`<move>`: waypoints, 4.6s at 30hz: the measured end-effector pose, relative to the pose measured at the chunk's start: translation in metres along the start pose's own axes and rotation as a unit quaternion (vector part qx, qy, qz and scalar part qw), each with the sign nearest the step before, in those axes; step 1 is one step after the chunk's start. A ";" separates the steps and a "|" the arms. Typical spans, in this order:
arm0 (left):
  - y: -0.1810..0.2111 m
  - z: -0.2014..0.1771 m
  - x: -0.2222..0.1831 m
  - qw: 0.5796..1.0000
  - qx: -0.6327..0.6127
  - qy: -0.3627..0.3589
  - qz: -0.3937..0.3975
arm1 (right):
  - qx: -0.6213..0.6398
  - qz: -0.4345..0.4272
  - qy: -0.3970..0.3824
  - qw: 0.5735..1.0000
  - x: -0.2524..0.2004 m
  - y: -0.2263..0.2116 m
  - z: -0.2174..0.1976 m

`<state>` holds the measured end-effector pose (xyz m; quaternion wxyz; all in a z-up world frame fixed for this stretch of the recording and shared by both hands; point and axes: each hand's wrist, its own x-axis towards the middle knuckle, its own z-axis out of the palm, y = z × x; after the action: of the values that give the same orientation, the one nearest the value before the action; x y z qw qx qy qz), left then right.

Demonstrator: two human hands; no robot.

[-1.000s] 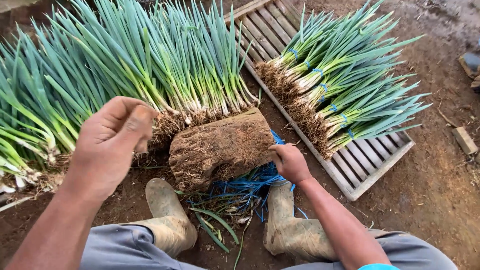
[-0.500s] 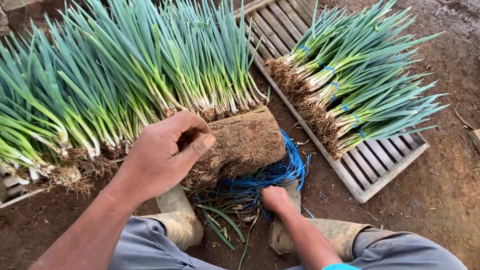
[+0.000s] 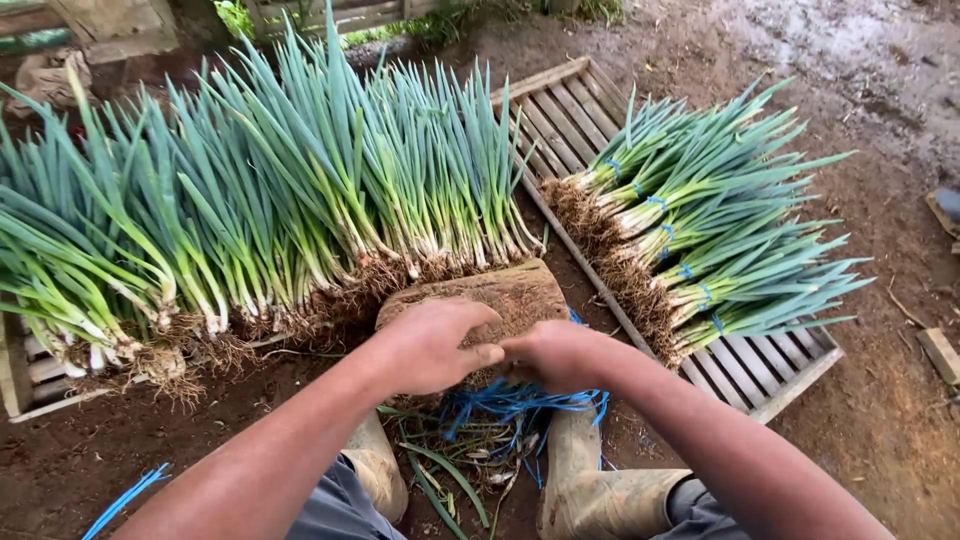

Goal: The person is bundling harvested green onions and tying them securely with blue plastic strips.

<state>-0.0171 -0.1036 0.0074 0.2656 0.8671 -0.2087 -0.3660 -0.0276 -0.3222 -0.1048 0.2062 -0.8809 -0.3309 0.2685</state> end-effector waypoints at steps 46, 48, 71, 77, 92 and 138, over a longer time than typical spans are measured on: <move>-0.087 -0.025 -0.010 0.980 -0.015 0.080 -0.180 | -0.087 0.037 0.028 0.995 0.105 0.036 -0.006; -0.071 -0.025 -0.011 0.989 -0.037 0.077 -0.120 | -0.028 -0.094 0.073 0.992 0.103 0.001 -0.028; -0.107 -0.027 0.004 0.961 0.014 0.002 -0.275 | -0.026 0.100 0.116 0.988 0.122 0.154 0.096; -0.101 -0.036 0.019 0.959 0.047 -0.010 -0.280 | 0.108 0.324 0.202 0.918 0.121 0.182 0.029; -0.086 -0.082 0.051 0.959 0.029 0.021 -0.281 | 0.249 0.312 0.114 0.910 0.290 0.130 0.034; -0.094 -0.049 0.008 0.931 -0.313 0.153 -0.105 | 0.755 0.029 0.242 0.608 0.157 -0.022 -0.019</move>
<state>0.0400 -0.0206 -0.0252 0.5127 0.8021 0.0516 -0.3018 0.0736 -0.2020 -0.1312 0.8633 -0.4546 0.0766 0.2055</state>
